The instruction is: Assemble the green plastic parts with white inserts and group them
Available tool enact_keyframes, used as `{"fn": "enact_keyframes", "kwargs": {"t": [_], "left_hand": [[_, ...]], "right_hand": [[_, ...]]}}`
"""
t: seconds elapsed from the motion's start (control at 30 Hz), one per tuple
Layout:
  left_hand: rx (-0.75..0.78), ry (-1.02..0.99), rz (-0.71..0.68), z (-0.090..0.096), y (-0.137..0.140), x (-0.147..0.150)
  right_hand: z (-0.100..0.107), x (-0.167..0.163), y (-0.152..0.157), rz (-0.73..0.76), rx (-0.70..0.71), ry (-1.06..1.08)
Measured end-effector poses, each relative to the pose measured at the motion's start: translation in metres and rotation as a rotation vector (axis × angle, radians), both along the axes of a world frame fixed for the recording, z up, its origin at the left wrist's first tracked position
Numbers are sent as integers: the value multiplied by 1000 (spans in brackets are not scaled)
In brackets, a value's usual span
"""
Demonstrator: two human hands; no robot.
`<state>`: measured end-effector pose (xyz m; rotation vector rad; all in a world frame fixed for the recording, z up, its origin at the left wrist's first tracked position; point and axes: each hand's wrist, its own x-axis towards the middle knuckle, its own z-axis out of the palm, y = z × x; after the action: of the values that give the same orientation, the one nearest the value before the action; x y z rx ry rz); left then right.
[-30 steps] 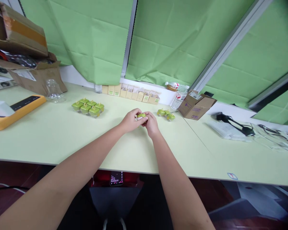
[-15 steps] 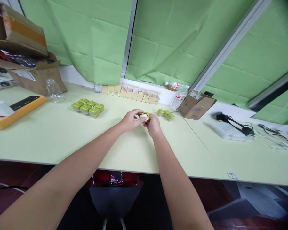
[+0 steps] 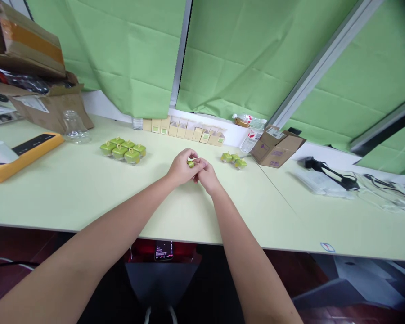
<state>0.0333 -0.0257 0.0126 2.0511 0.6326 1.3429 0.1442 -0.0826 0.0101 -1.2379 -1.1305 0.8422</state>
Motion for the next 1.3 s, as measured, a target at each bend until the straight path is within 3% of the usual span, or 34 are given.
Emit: {"fn": "enact_keyframes", "kwargs": {"t": [0.1,0.17,0.27,0.37,0.57,0.67,0.8,0.93,1.07,1.17,1.23,1.3], "left_hand": [[64,-95,79,2,-3,1],[16,-189,125,4,-2,3],[-247,-351,165,3,5,8],[-540,-496,147,2,12,11],[-795,-671,-125,13,4,15],[-881,-694,-276,22,-8,16],[-959,-698,-370,28,-12,13],[-919,-610,-282,23,5,7],[-572,-303,-42,6,33,-3],[-388,13,-196,-10,43,-10],[-375,169,-346,-18,40,-13],[-358,265,-390,-22,34,-14]], "right_hand": [[0,-6,2,-3,40,-3],[-1,-10,3,11,50,23],[-4,-15,5,-37,88,9],[-6,-21,4,-151,159,-180],[-3,-24,-1,-439,252,-694],[-1,-13,0,-557,247,-778],[2,5,0,-667,224,-791],[4,14,-2,-701,153,-743],[-1,14,-2,-590,91,-725],[-6,13,1,-497,83,-684],[-8,13,2,-455,84,-646],[-9,13,3,-434,83,-622]]}}
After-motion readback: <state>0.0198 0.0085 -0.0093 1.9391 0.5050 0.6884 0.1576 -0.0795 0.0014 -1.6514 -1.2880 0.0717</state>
